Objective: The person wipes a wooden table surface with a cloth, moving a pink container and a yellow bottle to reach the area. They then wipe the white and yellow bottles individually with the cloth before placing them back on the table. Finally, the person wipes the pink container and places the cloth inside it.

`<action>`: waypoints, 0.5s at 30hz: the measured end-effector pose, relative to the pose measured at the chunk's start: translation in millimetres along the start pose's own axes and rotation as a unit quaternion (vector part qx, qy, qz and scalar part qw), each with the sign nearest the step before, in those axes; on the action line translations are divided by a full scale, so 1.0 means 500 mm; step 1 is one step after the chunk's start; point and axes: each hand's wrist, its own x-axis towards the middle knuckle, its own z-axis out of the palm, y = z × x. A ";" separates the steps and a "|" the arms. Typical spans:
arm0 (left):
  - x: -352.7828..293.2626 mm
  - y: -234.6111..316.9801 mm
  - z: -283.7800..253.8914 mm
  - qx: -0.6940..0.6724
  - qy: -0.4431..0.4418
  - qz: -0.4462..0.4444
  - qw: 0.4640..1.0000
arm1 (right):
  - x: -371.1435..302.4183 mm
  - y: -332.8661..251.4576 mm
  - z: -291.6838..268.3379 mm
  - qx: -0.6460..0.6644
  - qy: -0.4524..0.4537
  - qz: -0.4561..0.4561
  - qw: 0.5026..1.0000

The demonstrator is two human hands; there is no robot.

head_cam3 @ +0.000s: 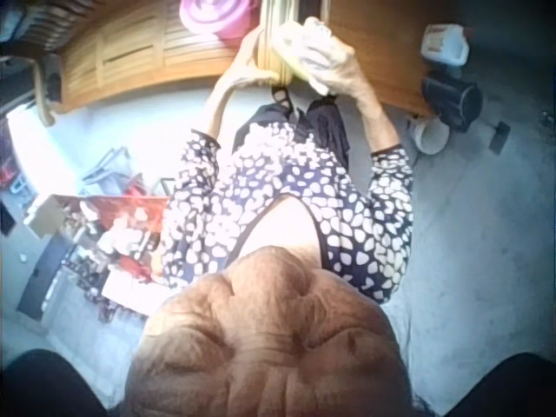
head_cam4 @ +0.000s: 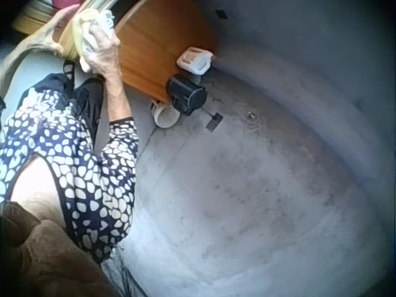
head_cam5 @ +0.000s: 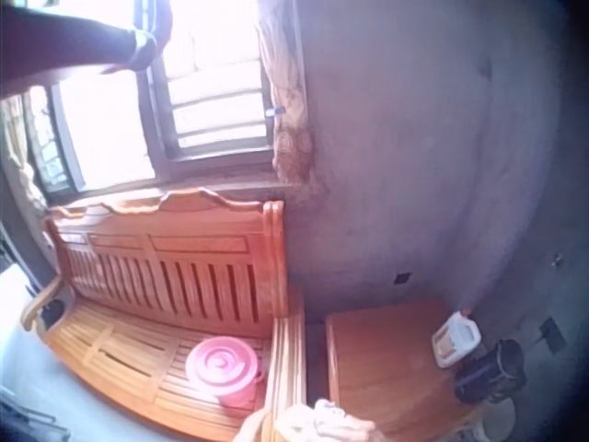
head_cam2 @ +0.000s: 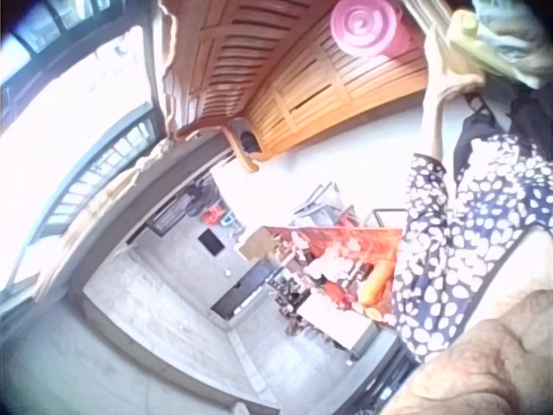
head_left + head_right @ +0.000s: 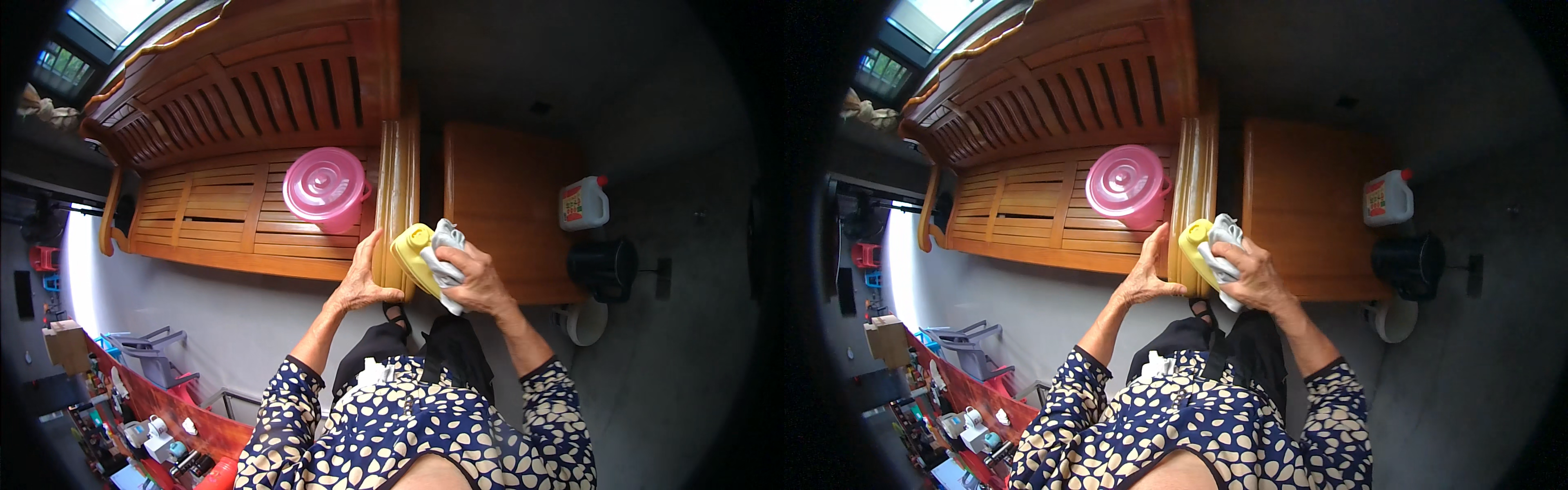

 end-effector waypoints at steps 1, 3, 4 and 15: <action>0.010 0.016 -0.011 0.038 -0.022 0.038 0.998 | 0.004 -0.019 -0.031 0.021 -0.014 -0.025 0.999; 0.020 0.059 -0.028 0.110 -0.049 0.121 0.985 | 0.012 -0.051 -0.090 0.050 -0.051 -0.087 0.994; 0.025 0.084 -0.037 0.117 -0.060 0.142 0.981 | 0.015 -0.071 -0.119 0.055 -0.076 -0.121 0.988; -0.039 0.234 -0.006 -0.077 -0.018 0.186 0.979 | 0.047 -0.213 -0.250 0.057 -0.153 -0.226 0.960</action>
